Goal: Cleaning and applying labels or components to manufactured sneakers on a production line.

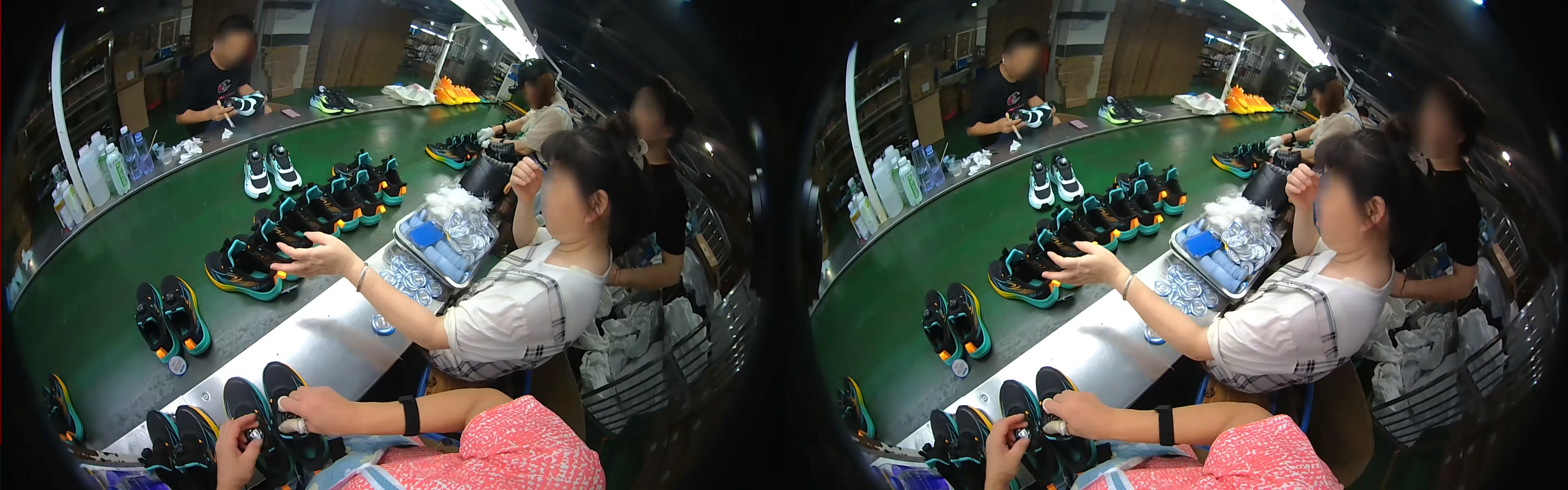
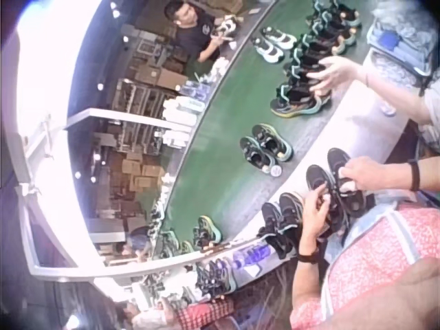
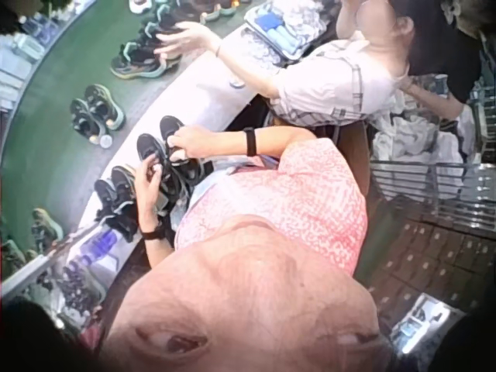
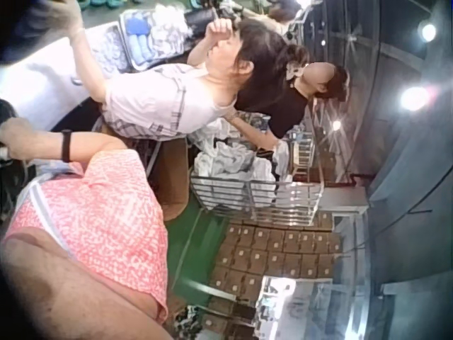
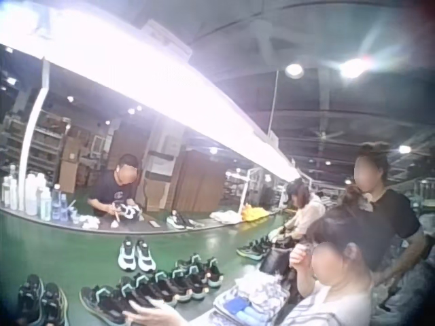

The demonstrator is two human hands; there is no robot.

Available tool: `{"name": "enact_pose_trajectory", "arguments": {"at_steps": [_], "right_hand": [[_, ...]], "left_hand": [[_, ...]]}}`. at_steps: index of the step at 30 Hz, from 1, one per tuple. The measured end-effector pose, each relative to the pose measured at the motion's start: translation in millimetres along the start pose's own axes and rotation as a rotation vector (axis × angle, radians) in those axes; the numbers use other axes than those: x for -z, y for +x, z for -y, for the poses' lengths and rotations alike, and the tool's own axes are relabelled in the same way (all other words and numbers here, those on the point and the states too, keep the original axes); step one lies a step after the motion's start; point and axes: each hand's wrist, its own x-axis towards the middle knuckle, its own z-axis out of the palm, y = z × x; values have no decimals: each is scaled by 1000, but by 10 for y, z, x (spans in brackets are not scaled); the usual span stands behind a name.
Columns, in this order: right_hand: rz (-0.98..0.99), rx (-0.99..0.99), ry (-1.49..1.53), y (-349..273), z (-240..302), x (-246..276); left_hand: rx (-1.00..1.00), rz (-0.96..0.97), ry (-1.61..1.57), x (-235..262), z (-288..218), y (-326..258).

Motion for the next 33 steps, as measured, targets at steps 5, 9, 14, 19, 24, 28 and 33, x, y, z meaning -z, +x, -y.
{"name": "enact_pose_trajectory", "arguments": {"at_steps": [5,9,14,19,24,28,33], "right_hand": [[-3,61,80,-31,21,1],[1,25,73,-14,14,85],[-57,113,43,-40,-44,-39],[64,52,207,-38,-40,149],[-162,66,-30,-8,-52,-26],[-140,157,76,-83,-54,16],[21,-28,-31,8,-17,-2]], "left_hand": [[-334,-143,354,-105,216,38],[-20,-23,-54,-25,-23,-45],[-245,-123,228,-173,153,64],[-191,17,231,-15,141,97],[-172,-235,192,-224,-51,-11],[-244,-185,389,-136,108,-41],[-225,-9,120,38,64,-32]]}}
